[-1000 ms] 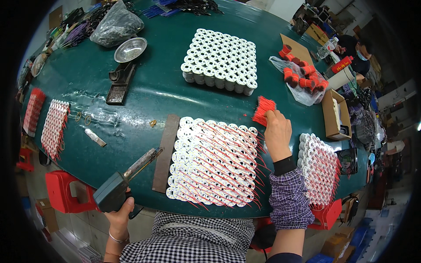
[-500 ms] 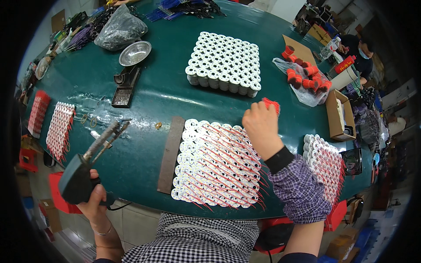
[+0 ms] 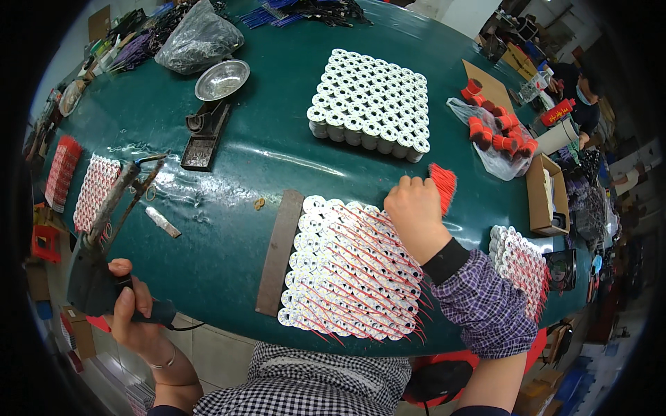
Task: The person attaches wires to a panel of LED circuit boards using a handheld soldering tool, moves the finished panel onto a stack to the side, and solders wires onto another panel of LED boards.
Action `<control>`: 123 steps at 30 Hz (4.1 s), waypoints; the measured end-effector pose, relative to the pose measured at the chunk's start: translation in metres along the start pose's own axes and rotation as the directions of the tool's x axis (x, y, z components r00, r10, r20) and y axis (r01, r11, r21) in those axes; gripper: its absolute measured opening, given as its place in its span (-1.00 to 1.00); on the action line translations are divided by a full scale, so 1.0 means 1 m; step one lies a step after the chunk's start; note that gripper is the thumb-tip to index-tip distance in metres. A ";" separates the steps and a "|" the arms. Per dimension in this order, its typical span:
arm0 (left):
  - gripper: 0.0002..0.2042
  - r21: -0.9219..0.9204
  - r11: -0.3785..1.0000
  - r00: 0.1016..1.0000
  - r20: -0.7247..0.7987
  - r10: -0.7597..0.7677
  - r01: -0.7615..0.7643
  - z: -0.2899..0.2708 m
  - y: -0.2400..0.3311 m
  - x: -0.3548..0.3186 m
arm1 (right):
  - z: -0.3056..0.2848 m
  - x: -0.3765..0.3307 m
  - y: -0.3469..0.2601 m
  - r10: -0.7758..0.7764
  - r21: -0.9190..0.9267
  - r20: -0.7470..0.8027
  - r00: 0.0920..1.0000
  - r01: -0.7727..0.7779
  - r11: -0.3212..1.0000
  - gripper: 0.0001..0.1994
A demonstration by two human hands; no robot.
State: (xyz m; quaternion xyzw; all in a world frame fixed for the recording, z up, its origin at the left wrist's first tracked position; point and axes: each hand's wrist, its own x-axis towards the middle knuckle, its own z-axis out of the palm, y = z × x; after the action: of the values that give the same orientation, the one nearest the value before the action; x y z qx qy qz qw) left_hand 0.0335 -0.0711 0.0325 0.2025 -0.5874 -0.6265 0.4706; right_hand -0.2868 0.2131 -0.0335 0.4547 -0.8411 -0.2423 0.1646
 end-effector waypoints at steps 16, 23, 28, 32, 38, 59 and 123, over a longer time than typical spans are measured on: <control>-0.53 -0.063 0.948 0.949 0.073 -0.307 0.312 0.043 -0.014 -0.006 | -0.062 0.014 -0.030 0.184 0.636 -0.273 0.944 0.034 0.771 -0.86; -0.46 0.087 0.960 0.937 0.212 -0.277 0.265 0.069 -0.018 -0.013 | -0.048 0.022 -0.081 0.402 0.823 -0.312 0.861 0.033 0.567 -0.80; -0.64 0.307 0.947 0.913 0.350 -0.209 0.099 0.071 -0.035 -0.010 | -0.040 0.017 -0.085 0.423 0.827 -0.283 0.861 -0.005 0.563 -0.86; -0.83 0.377 0.926 0.923 0.363 -0.129 -0.018 0.076 -0.053 -0.013 | -0.039 0.018 -0.086 0.410 0.821 -0.294 0.864 0.008 0.571 -0.84; -0.88 0.366 0.925 0.862 0.433 -0.264 0.100 0.085 -0.063 -0.008 | -0.039 0.020 -0.084 0.359 0.750 -0.336 0.871 0.017 0.661 -0.80; -0.87 0.469 0.883 0.820 0.496 -0.285 0.023 0.090 -0.069 -0.004 | -0.040 0.019 -0.087 0.313 0.734 -0.321 0.894 0.026 0.678 -0.80; -0.91 0.405 0.914 0.877 0.436 -0.204 0.011 0.068 -0.063 -0.014 | -0.042 0.018 -0.095 0.269 0.720 -0.356 0.895 0.080 0.689 -0.77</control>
State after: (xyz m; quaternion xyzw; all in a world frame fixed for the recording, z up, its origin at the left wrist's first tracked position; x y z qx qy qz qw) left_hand -0.0365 -0.0312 -0.0144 0.1676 -0.7839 -0.5526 0.2281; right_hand -0.2105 0.1428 -0.0507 0.4790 -0.8320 0.2227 0.1697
